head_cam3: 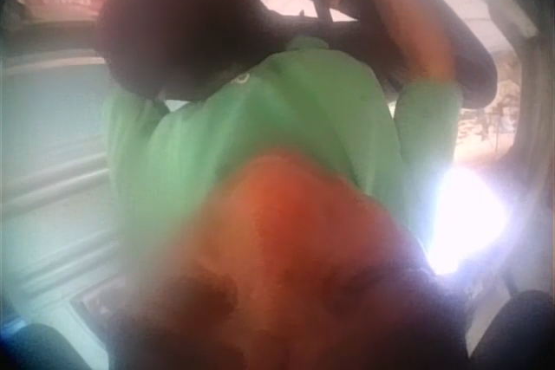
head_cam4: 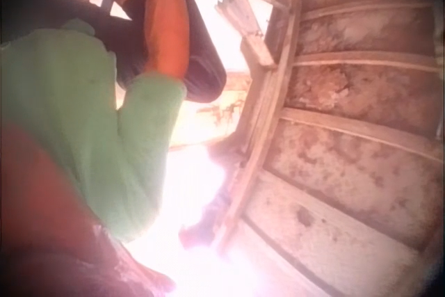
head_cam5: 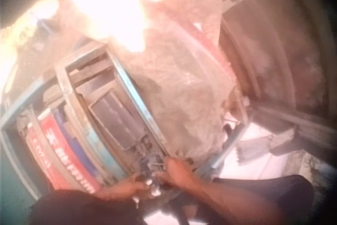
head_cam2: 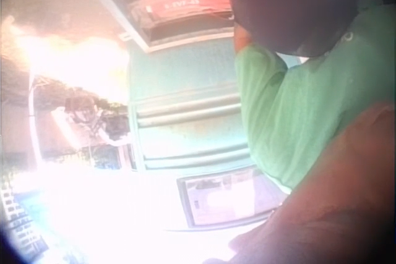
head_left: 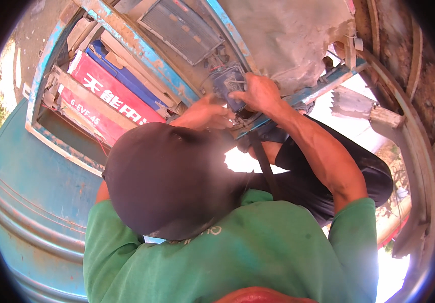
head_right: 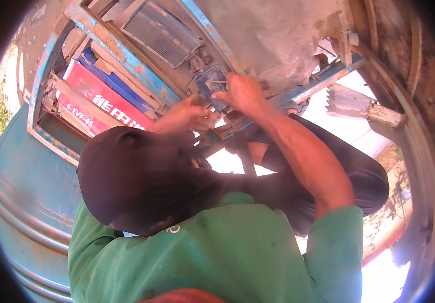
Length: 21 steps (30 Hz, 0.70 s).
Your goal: The person manipulates wires and connections on an electrical box mounted on the back of a small blue vehicle by hand.
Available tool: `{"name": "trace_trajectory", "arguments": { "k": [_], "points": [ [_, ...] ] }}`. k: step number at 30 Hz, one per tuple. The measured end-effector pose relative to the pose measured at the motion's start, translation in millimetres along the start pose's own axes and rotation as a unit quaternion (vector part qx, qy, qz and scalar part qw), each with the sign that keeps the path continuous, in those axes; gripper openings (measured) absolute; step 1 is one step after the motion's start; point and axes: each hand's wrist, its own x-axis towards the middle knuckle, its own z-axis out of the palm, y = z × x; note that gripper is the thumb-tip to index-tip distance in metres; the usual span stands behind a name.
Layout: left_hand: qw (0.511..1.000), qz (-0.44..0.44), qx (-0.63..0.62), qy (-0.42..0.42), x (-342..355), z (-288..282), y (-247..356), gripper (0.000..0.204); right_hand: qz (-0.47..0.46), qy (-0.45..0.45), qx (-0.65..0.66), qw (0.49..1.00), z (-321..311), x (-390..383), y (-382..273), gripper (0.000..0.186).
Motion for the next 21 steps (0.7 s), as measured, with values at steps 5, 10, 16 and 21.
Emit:
{"name": "trace_trajectory", "arguments": {
  "k": [5,10,16,21],
  "points": [
    [0.999,-0.024,-0.030,0.032,3,2,1,0.054,-0.015,0.051,0.037,0.998,13,-3,-3,0.060],
    [0.997,0.001,-0.062,0.047,3,2,-4,0.053,-0.013,0.044,0.044,0.998,14,1,-2,0.059],
    [0.994,0.059,-0.087,0.042,18,8,-15,0.045,-0.015,0.044,0.052,0.998,18,5,4,0.058],
    [0.989,0.090,-0.098,0.071,26,7,-25,0.036,-0.017,0.043,0.060,0.997,14,5,4,0.058]
  ]
}}
